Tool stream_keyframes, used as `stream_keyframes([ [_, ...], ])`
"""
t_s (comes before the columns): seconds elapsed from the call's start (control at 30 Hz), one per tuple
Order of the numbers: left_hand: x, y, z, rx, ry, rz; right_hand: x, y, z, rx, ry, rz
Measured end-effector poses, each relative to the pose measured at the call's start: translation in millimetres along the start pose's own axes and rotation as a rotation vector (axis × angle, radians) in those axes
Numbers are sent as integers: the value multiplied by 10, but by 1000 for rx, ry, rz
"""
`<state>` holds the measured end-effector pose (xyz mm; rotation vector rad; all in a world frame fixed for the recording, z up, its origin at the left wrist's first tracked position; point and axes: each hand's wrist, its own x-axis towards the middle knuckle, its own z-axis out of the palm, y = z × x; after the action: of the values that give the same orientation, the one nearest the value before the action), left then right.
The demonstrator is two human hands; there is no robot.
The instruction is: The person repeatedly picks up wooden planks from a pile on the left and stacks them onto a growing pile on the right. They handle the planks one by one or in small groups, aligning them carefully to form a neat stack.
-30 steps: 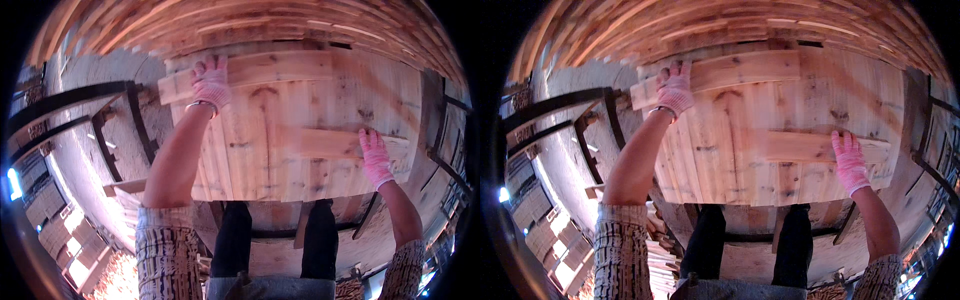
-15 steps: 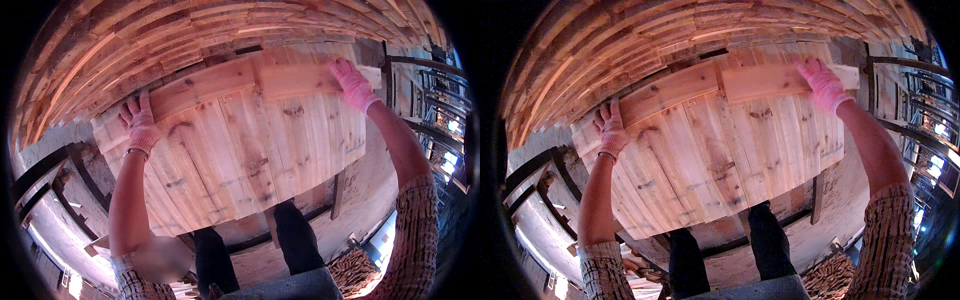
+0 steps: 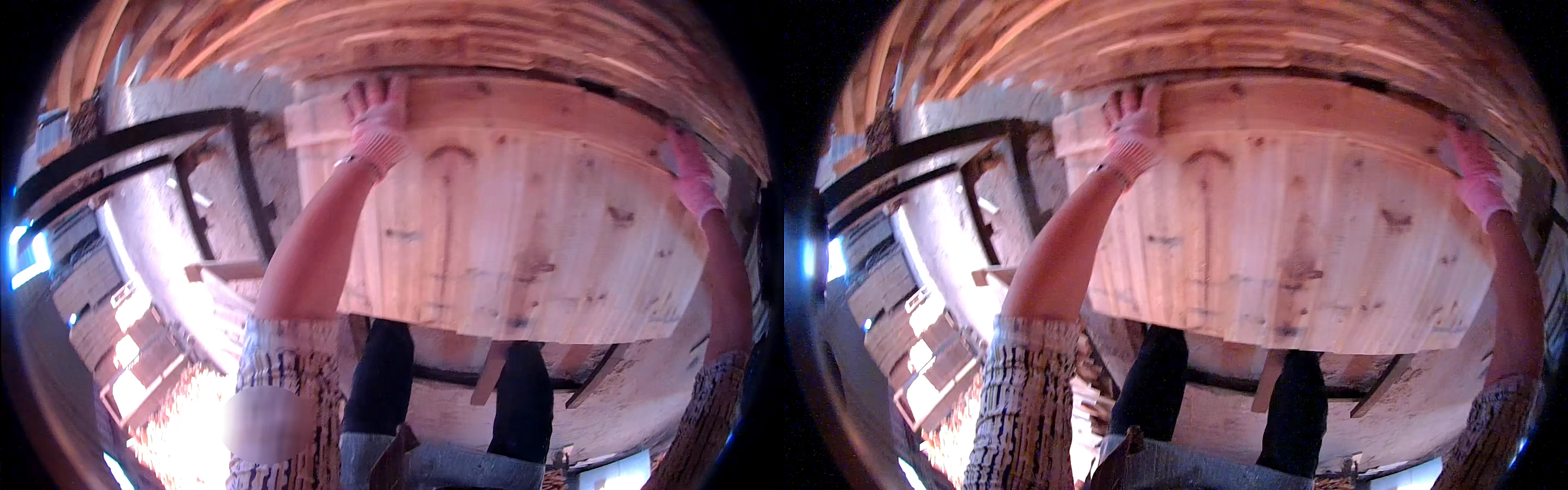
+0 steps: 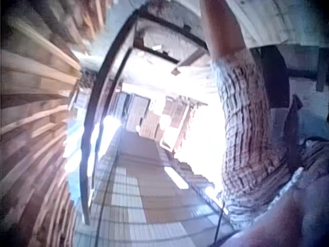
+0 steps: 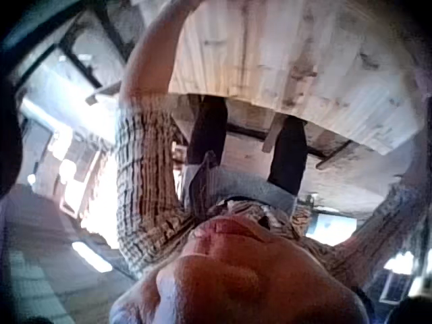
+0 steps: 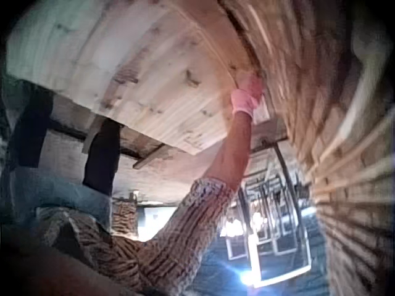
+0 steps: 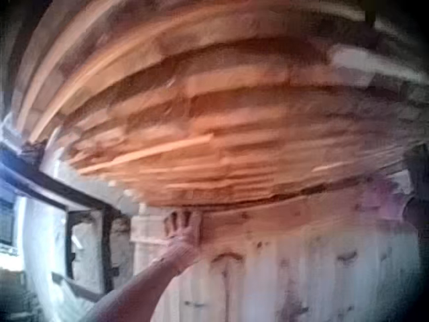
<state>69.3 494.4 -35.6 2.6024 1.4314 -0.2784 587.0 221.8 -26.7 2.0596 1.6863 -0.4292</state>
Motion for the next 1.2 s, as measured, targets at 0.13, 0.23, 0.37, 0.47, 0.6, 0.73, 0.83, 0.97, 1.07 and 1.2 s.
stream_keyframes([
  [0.13, 23, -172, 333, -125, -4, -43, 27, -41, 254, 134, 238, -64],
  [0.23, 76, 155, 283, 52, 201, -52, 65, 93, 359, -39, 203, 109],
  [0.37, -306, 130, 433, -121, 342, -234, -18, -1556, 560, -261, 217, 262],
  [0.47, -1139, 147, 121, -461, 147, -151, -511, -2587, 167, -122, 79, 286],
  [0.6, -2414, -442, -445, -745, -207, -239, -1100, -2777, 96, -147, 77, 128],
  [0.73, -3981, -1732, -393, -609, 123, -1069, -1790, -3580, -260, 502, -184, -137],
  [0.83, -5084, -3019, -518, -234, 40, -1337, -2129, -5150, -1403, 811, -521, -460],
  [0.97, -5083, -3910, -517, -807, 124, -1749, -2103, -6763, -1431, 800, -845, -567],
  [1.07, -4793, -4153, -271, -732, -82, -1968, -2016, -7696, -1218, 744, -781, -466],
  [1.2, -4632, -4224, 2, -394, -268, -2143, -2181, -8434, -1212, 781, -509, -506],
])
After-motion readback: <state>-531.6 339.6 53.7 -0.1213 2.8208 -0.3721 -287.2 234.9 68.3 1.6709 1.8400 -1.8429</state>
